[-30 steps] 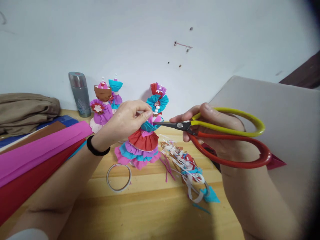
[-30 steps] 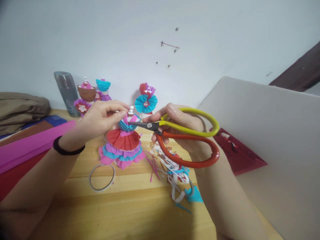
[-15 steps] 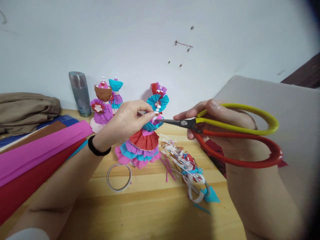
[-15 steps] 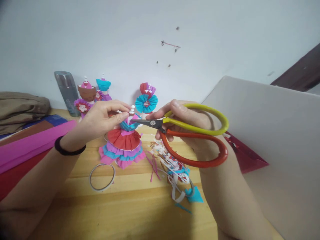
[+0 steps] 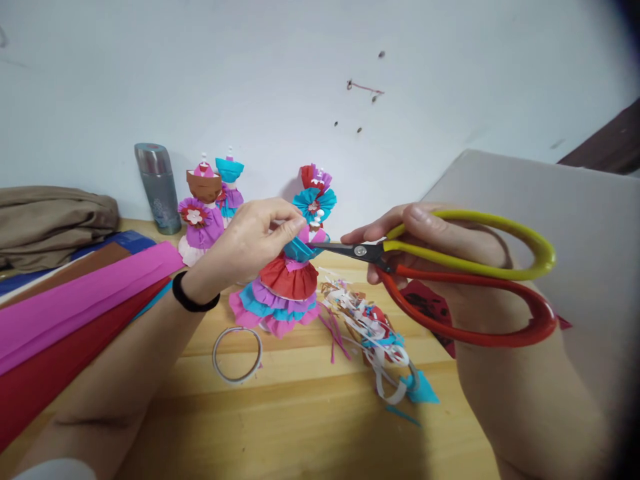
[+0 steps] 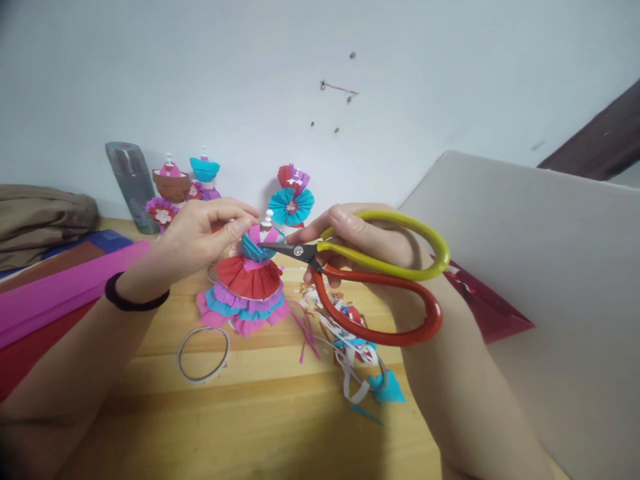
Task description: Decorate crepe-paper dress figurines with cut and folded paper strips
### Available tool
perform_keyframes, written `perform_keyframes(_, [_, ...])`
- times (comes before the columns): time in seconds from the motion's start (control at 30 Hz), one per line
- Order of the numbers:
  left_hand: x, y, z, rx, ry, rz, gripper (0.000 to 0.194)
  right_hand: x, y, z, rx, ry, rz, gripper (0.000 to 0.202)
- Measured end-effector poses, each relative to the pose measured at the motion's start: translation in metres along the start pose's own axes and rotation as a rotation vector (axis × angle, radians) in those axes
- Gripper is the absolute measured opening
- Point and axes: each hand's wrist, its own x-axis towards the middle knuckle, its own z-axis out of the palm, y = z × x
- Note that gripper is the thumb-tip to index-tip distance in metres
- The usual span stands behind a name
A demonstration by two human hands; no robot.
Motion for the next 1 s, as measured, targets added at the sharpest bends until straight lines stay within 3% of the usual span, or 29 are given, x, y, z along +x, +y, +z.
perform_keyframes(0.37, [0.0, -0.003, 0.002, -0.008, -0.019, 0.005, 0.026, 0.008, -0.005, 0.0, -0.037, -0.082, 0.047, 0.037])
perform_keyframes(0.53, [0.0, -0.004, 0.003, 0.002, -0.031, -0.006, 0.027, 0.008, -0.011, 0.0, -0.084, -0.024, 0.068, 0.039])
perform_keyframes(0.83, [0.0, -0.004, 0.003, 0.035, -0.009, 0.001, 0.03, 0.012, -0.015, -0.007, -0.224, -0.052, 0.081, 0.051])
perform_keyframes(1.0, [0.0, -0.004, 0.002, 0.039, 0.0, 0.006, 0.032, 0.007, -0.012, -0.006, -0.138, -0.002, 0.048, 0.044])
